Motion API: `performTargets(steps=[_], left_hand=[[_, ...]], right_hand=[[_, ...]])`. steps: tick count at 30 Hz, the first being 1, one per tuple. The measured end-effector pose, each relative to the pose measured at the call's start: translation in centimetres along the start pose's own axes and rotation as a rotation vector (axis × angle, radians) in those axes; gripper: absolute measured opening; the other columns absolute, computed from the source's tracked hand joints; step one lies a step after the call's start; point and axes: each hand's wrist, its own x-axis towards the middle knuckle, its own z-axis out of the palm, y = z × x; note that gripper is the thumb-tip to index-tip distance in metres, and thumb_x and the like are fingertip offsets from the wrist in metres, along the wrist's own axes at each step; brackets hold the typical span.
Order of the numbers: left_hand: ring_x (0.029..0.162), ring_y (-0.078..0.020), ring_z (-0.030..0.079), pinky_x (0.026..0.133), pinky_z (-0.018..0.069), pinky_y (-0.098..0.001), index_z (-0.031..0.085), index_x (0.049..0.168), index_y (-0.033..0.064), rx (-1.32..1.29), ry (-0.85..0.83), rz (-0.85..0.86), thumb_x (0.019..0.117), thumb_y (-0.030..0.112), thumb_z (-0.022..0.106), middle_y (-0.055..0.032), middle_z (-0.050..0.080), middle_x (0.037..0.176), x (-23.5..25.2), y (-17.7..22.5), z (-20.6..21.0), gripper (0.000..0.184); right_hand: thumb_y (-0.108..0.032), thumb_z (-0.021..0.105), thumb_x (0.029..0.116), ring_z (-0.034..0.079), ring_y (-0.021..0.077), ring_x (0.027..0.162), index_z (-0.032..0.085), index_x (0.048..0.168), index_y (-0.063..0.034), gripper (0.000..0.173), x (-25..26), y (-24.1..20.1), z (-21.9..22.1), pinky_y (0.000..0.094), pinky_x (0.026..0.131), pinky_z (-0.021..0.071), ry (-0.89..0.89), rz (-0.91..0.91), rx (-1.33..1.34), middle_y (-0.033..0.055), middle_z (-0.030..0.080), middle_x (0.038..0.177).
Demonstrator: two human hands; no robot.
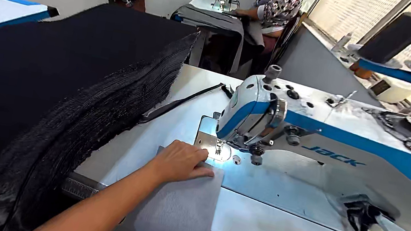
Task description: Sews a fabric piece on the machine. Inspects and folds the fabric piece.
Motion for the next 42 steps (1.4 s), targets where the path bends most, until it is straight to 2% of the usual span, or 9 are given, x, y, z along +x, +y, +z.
performTargets(steps=[2, 5, 14, 17, 20, 22, 25, 33, 42], left_hand=[[0.061, -0.0204, 0.065, 0.052, 0.0506, -0.0381, 0.067, 0.083, 0.0078, -0.006, 0.022, 0.019, 0.0984, 0.051, 0.058, -0.0046, 0.060, 0.067, -0.1, -0.1, 0.2, 0.047], [0.059, -0.0183, 0.064, 0.050, 0.0491, -0.0358, 0.067, 0.082, 0.0088, -0.007, 0.029, 0.023, 0.0988, 0.052, 0.056, -0.0031, 0.060, 0.066, 0.0, 0.0, 0.4, 0.048], [0.057, -0.0190, 0.066, 0.052, 0.0545, -0.0413, 0.070, 0.079, 0.0070, 0.002, 0.096, -0.203, 0.0901, 0.041, 0.071, -0.0038, 0.063, 0.064, -4.1, -5.1, -3.0, 0.036], [0.063, -0.0234, 0.067, 0.056, 0.0556, -0.0420, 0.070, 0.084, 0.0053, 0.196, 0.266, -0.391, 0.0916, 0.034, 0.070, -0.0067, 0.063, 0.070, -6.4, -5.2, -4.1, 0.030], [0.075, -0.0213, 0.070, 0.066, 0.0579, -0.0362, 0.073, 0.089, 0.0067, 0.198, 0.439, -0.384, 0.0970, 0.026, 0.063, -0.0057, 0.070, 0.079, -6.3, 1.3, -4.0, 0.023], [0.095, -0.0205, 0.072, 0.086, 0.0569, -0.0369, 0.074, 0.099, 0.0105, 0.005, 0.338, -0.188, 0.1011, 0.026, 0.060, -0.0053, 0.075, 0.097, -6.5, 6.9, -2.4, 0.021], [0.135, -0.0223, 0.056, 0.116, 0.0360, -0.0548, 0.068, 0.129, 0.0199, -0.148, 0.072, -0.035, 0.1028, 0.045, 0.056, -0.0004, 0.066, 0.136, -7.7, 9.6, 0.8, 0.038], [0.146, -0.0230, 0.045, 0.117, 0.0277, -0.0668, 0.056, 0.147, 0.0169, -0.086, -0.070, -0.055, 0.1068, 0.053, 0.037, -0.0007, 0.054, 0.153, -4.7, 4.1, 0.3, 0.058], [0.144, -0.0251, 0.047, 0.115, 0.0297, -0.0677, 0.055, 0.147, 0.0159, -0.015, -0.021, -0.075, 0.1071, 0.052, 0.036, -0.0017, 0.055, 0.151, -4.0, 5.4, 1.1, 0.057]], right_hand=[[-0.012, 0.065, 0.0978, 0.073, 0.0218, 0.079, 0.076, 0.103, 0.0012, 0.017, 1.7, -0.5, -3.0, 0.0378, 0.074, 0.0605, 0.307, -0.122, -0.004, 0.0134, 0.075, 0.090], [-0.028, 0.060, 0.1027, 0.070, 0.0201, 0.112, 0.073, 0.112, -0.0076, 0.026, 5.8, 3.0, -4.0, 0.0294, 0.100, 0.0533, 0.575, -0.248, -0.306, 0.0081, 0.076, 0.111], [-0.032, 0.063, 0.1018, 0.061, 0.0283, 0.128, 0.078, 0.108, -0.0148, 0.024, 6.8, 5.2, -3.6, 0.0377, 0.109, 0.0451, 0.556, -0.227, -0.443, 0.0102, 0.073, 0.124], [-0.035, 0.061, 0.1027, 0.063, 0.0255, 0.124, 0.078, 0.107, -0.0166, 0.025, 6.9, 5.1, -3.7, 0.0373, 0.107, 0.0439, 0.549, -0.209, -0.489, 0.0080, 0.073, 0.124], [-0.035, 0.062, 0.1025, 0.063, 0.0264, 0.124, 0.079, 0.107, -0.0163, 0.025, 6.8, 5.0, -3.8, 0.0389, 0.108, 0.0436, 0.531, -0.195, -0.491, 0.0085, 0.074, 0.123], [-0.035, 0.061, 0.1027, 0.063, 0.0264, 0.123, 0.078, 0.108, -0.0160, 0.026, 6.8, 4.9, -3.7, 0.0386, 0.107, 0.0439, 0.533, -0.196, -0.504, 0.0087, 0.074, 0.123], [-0.034, 0.058, 0.1044, 0.064, 0.0244, 0.122, 0.077, 0.108, -0.0166, 0.026, 7.0, 5.1, -3.6, 0.0368, 0.105, 0.0454, 0.556, -0.212, -0.538, 0.0068, 0.074, 0.124], [-0.019, 0.049, 0.0986, 0.068, 0.0282, 0.109, 0.078, 0.114, -0.0156, 0.033, 11.6, 6.3, -4.9, 0.0445, 0.089, 0.0548, 0.623, -0.255, -0.616, 0.0063, 0.072, 0.125], [-0.007, 0.050, 0.0879, 0.064, 0.0313, 0.084, 0.080, 0.116, -0.0256, 0.045, 10.8, 7.0, -5.1, 0.0431, 0.069, 0.0494, 0.681, -0.183, -0.643, 0.0126, 0.066, 0.091]])
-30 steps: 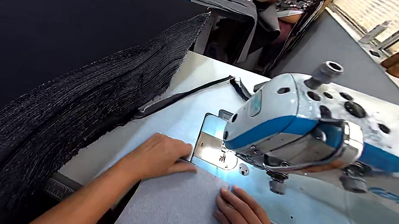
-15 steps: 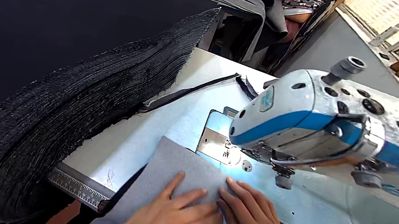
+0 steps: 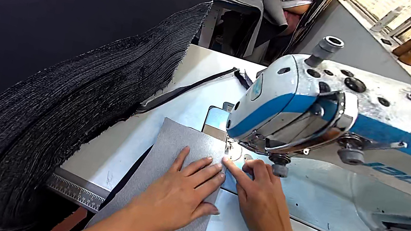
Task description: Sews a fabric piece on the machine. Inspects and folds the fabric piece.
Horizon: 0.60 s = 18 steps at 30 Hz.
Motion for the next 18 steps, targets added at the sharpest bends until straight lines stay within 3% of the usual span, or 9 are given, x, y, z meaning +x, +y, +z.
performTargets(steps=[10, 18], left_hand=[[0.144, -0.0219, 0.048, 0.116, 0.0302, -0.0650, 0.056, 0.146, 0.0185, 0.040, 0.022, 0.012, 0.1072, 0.054, 0.034, 0.0005, 0.056, 0.150, -0.06, -0.30, 0.12, 0.057], [0.143, -0.0214, 0.048, 0.115, 0.0296, -0.0649, 0.056, 0.146, 0.0192, 0.074, 0.041, 0.006, 0.1075, 0.054, 0.031, 0.0016, 0.056, 0.150, -0.17, -0.28, 0.29, 0.058]], right_hand=[[-0.012, 0.049, 0.0914, 0.061, 0.0249, 0.083, 0.080, 0.116, -0.0300, 0.043, 0.08, 0.15, 0.06, 0.0395, 0.069, 0.0456, -0.034, 0.051, 0.039, 0.0065, 0.062, 0.085], [-0.013, 0.050, 0.0928, 0.063, 0.0257, 0.084, 0.079, 0.117, -0.0325, 0.043, 0.01, 0.12, 0.17, 0.0396, 0.072, 0.0471, -0.023, 0.062, 0.047, 0.0074, 0.064, 0.084]])
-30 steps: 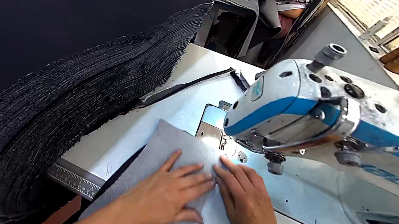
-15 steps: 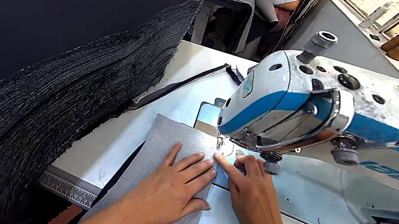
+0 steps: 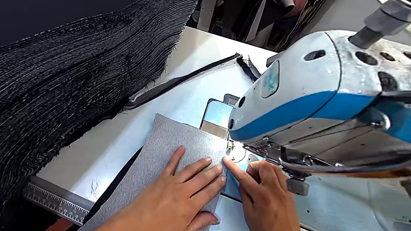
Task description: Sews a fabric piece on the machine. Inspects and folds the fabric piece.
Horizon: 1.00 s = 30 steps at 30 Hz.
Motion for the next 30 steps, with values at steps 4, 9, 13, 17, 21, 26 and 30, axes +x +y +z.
performTargets(steps=[4, 9, 13, 17, 21, 26, 30], left_hand=[[0.144, -0.0208, 0.047, 0.115, 0.0291, -0.0638, 0.055, 0.146, 0.0204, -0.011, -0.001, 0.006, 0.1073, 0.055, 0.032, 0.0033, 0.054, 0.152, 0.0, -0.2, 0.1, 0.057], [0.144, -0.0207, 0.047, 0.116, 0.0291, -0.0629, 0.055, 0.146, 0.0211, 0.006, -0.004, 0.008, 0.1073, 0.055, 0.031, 0.0033, 0.055, 0.151, 0.0, -0.1, 0.1, 0.057], [0.145, -0.0210, 0.046, 0.117, 0.0280, -0.0631, 0.055, 0.146, 0.0208, 0.010, 0.000, 0.012, 0.1074, 0.055, 0.031, 0.0031, 0.054, 0.152, 0.0, -0.1, 0.1, 0.057], [0.143, -0.0218, 0.047, 0.116, 0.0289, -0.0641, 0.056, 0.146, 0.0203, 0.002, 0.015, 0.010, 0.1071, 0.055, 0.031, 0.0033, 0.055, 0.151, -0.1, -0.1, 0.2, 0.057], [0.143, -0.0223, 0.048, 0.115, 0.0290, -0.0641, 0.056, 0.145, 0.0200, 0.007, 0.025, 0.016, 0.1070, 0.055, 0.031, 0.0036, 0.056, 0.150, 0.0, -0.2, 0.3, 0.058], [0.141, -0.0221, 0.051, 0.115, 0.0304, -0.0641, 0.059, 0.143, 0.0201, -0.019, 0.042, -0.001, 0.1073, 0.054, 0.033, 0.0041, 0.059, 0.147, 0.1, -0.1, 0.4, 0.056], [0.138, -0.0223, 0.054, 0.113, 0.0323, -0.0651, 0.061, 0.141, 0.0202, -0.014, 0.055, -0.022, 0.1074, 0.052, 0.035, 0.0043, 0.062, 0.144, 0.2, 0.1, 0.4, 0.053]], right_hand=[[-0.014, 0.049, 0.0942, 0.062, 0.0230, 0.081, 0.079, 0.117, -0.0328, 0.043, 0.0, 0.0, -0.1, 0.0374, 0.073, 0.0469, 0.006, 0.001, -0.008, 0.0062, 0.063, 0.082], [-0.014, 0.049, 0.0943, 0.062, 0.0223, 0.082, 0.080, 0.116, -0.0326, 0.042, -0.1, -0.1, -0.1, 0.0372, 0.074, 0.0467, 0.002, 0.011, 0.001, 0.0056, 0.064, 0.083], [-0.015, 0.049, 0.0948, 0.062, 0.0211, 0.081, 0.080, 0.116, -0.0333, 0.042, -0.1, 0.0, -0.2, 0.0364, 0.074, 0.0460, -0.003, 0.015, 0.001, 0.0049, 0.064, 0.082], [-0.016, 0.048, 0.0954, 0.062, 0.0215, 0.081, 0.080, 0.116, -0.0339, 0.042, -0.1, 0.0, 0.0, 0.0365, 0.075, 0.0470, 0.005, 0.009, -0.002, 0.0054, 0.064, 0.082], [-0.018, 0.050, 0.0954, 0.064, 0.0198, 0.085, 0.080, 0.115, -0.0317, 0.039, -0.5, 0.4, -0.5, 0.0345, 0.079, 0.0510, -0.002, 0.006, 0.059, 0.0056, 0.067, 0.087], [-0.013, 0.051, 0.0993, 0.064, 0.0213, 0.086, 0.078, 0.116, -0.0179, 0.032, -4.3, 2.3, -4.6, 0.0307, 0.079, 0.0512, -0.012, 0.077, 0.037, 0.0101, 0.068, 0.089], [-0.004, 0.053, 0.0981, 0.062, 0.0271, 0.094, 0.077, 0.113, -0.0049, 0.029, -8.9, 2.9, -8.2, 0.0320, 0.088, 0.0486, -0.038, 0.263, -0.016, 0.0204, 0.067, 0.096]])
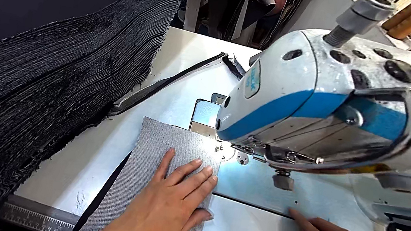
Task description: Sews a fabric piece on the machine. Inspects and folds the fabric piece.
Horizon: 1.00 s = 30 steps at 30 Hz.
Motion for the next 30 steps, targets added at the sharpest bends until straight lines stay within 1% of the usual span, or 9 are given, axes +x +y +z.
performTargets(steps=[1, 4, 8, 12, 20, 30], left_hand=[[0.137, -0.0225, 0.055, 0.113, 0.0324, -0.0652, 0.061, 0.141, 0.0200, 0.006, 0.003, 0.001, 0.1075, 0.052, 0.035, 0.0041, 0.062, 0.143, 0.0, 0.0, 0.0, 0.053], [0.138, -0.0223, 0.054, 0.113, 0.0325, -0.0653, 0.060, 0.142, 0.0208, 0.035, 0.001, 0.007, 0.1075, 0.052, 0.034, 0.0042, 0.062, 0.143, 0.0, 0.1, 0.1, 0.053], [0.138, -0.0230, 0.054, 0.113, 0.0323, -0.0665, 0.061, 0.142, 0.0205, 0.038, -0.013, 0.010, 0.1074, 0.051, 0.035, 0.0039, 0.062, 0.143, 0.1, 0.1, 0.0, 0.052], [0.139, -0.0235, 0.053, 0.113, 0.0327, -0.0668, 0.062, 0.141, 0.0202, 0.037, -0.017, 0.015, 0.1073, 0.049, 0.036, 0.0040, 0.062, 0.143, 0.1, 0.1, -0.1, 0.052], [0.140, -0.0232, 0.052, 0.114, 0.0316, -0.0667, 0.062, 0.142, 0.0195, 0.025, -0.026, 0.021, 0.1076, 0.049, 0.036, 0.0033, 0.062, 0.144, 0.1, 0.0, -0.2, 0.052], [0.142, -0.0232, 0.050, 0.115, 0.0303, -0.0671, 0.062, 0.142, 0.0201, 0.025, -0.043, 0.030, 0.1076, 0.050, 0.036, 0.0036, 0.061, 0.145, 0.2, -0.2, -0.4, 0.052]], right_hand=[[-0.005, 0.053, 0.0986, 0.061, 0.0265, 0.095, 0.077, 0.112, -0.0048, 0.029, -0.8, 0.2, -0.1, 0.0303, 0.088, 0.0475, 0.026, 0.016, -0.019, 0.0203, 0.067, 0.096], [-0.008, 0.051, 0.0975, 0.059, 0.0248, 0.086, 0.079, 0.109, -0.0077, 0.030, -1.7, 0.2, 0.4, 0.0299, 0.079, 0.0453, 0.124, 0.019, -0.107, 0.0165, 0.064, 0.086], [-0.009, 0.049, 0.0969, 0.060, 0.0261, 0.084, 0.079, 0.110, -0.0093, 0.033, -1.4, 0.1, 0.7, 0.0328, 0.077, 0.0462, 0.143, 0.017, -0.142, 0.0159, 0.065, 0.086], [-0.009, 0.049, 0.0967, 0.060, 0.0248, 0.082, 0.080, 0.106, -0.0094, 0.032, -1.4, 0.2, 1.1, 0.0315, 0.076, 0.0462, 0.196, 0.012, -0.147, 0.0146, 0.065, 0.084], [-0.009, 0.048, 0.0968, 0.060, 0.0259, 0.081, 0.079, 0.106, -0.0073, 0.033, -1.5, 0.2, 1.1, 0.0327, 0.075, 0.0457, 0.183, 0.010, -0.142, 0.0155, 0.064, 0.083], [-0.010, 0.048, 0.0972, 0.059, 0.0258, 0.082, 0.079, 0.107, -0.0080, 0.033, -1.5, 0.2, 1.0, 0.0319, 0.075, 0.0445, 0.176, 0.014, -0.142, 0.0157, 0.064, 0.083]])
